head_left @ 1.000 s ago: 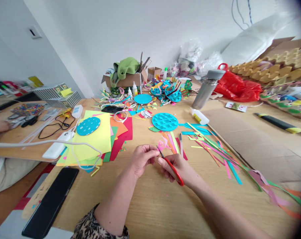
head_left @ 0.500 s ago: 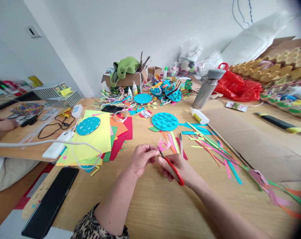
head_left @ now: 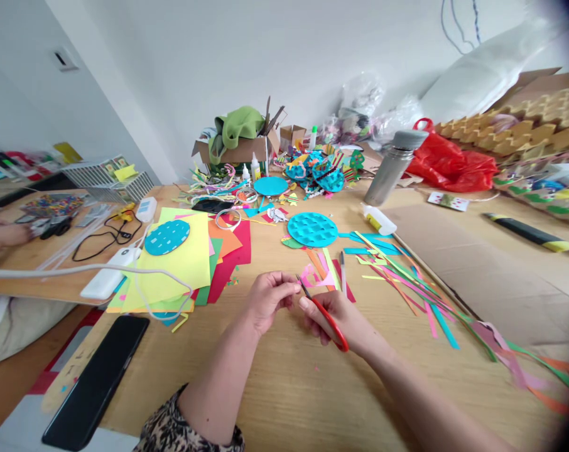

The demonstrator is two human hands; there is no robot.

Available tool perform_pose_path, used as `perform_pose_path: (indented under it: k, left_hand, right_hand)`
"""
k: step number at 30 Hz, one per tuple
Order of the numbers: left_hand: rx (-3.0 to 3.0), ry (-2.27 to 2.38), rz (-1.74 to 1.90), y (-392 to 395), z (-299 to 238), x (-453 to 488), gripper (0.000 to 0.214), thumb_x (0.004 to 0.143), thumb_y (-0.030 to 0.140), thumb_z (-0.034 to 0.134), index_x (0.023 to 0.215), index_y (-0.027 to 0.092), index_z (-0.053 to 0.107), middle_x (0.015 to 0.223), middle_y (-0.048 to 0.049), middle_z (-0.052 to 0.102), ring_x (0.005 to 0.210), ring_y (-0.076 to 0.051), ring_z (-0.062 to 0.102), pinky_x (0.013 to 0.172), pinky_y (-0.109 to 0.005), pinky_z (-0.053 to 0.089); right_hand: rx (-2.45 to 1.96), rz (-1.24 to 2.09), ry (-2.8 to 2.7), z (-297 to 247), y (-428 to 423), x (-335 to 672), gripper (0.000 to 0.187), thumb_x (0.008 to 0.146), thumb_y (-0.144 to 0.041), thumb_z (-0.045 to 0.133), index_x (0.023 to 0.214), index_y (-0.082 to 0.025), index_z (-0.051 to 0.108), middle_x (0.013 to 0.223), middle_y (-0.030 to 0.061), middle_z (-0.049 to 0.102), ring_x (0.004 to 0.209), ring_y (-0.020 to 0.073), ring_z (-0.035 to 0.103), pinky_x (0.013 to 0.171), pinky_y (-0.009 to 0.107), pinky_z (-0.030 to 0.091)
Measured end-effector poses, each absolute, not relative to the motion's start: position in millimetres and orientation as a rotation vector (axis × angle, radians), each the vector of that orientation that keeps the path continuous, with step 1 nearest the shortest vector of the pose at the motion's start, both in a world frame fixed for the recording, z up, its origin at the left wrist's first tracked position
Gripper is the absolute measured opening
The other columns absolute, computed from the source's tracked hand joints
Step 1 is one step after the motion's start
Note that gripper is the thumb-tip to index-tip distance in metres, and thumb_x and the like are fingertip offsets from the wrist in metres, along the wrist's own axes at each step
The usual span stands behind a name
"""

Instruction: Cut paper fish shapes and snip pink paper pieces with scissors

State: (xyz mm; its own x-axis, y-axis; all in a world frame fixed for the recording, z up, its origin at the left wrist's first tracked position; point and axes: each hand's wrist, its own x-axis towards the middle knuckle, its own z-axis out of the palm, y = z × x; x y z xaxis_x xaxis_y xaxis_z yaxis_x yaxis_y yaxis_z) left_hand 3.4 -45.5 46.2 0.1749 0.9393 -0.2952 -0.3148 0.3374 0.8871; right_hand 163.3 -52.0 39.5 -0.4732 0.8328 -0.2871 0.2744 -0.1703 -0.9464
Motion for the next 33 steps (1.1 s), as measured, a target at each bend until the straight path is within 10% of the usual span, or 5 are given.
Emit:
perform_pose_path:
  k: [33]
  left_hand:
    - [0.773,1.013,1.016,-45.3,43.7,4.8,0.024,0.057,0.029,0.078,0.063,0.013,0.06,0.058,0.0005,0.058,0.051,-0.008,0.049,0.054,-0.023,0.038]
  right_hand:
    - [-1.29,1.624,-1.698,39.6,-52.8,161.9,0.064,0.073,-0.077,0.054,0.055,-0.015,0.053,0.046,0.0011,0.055,0.036,0.0083,0.05,0.035,0.018,0.036]
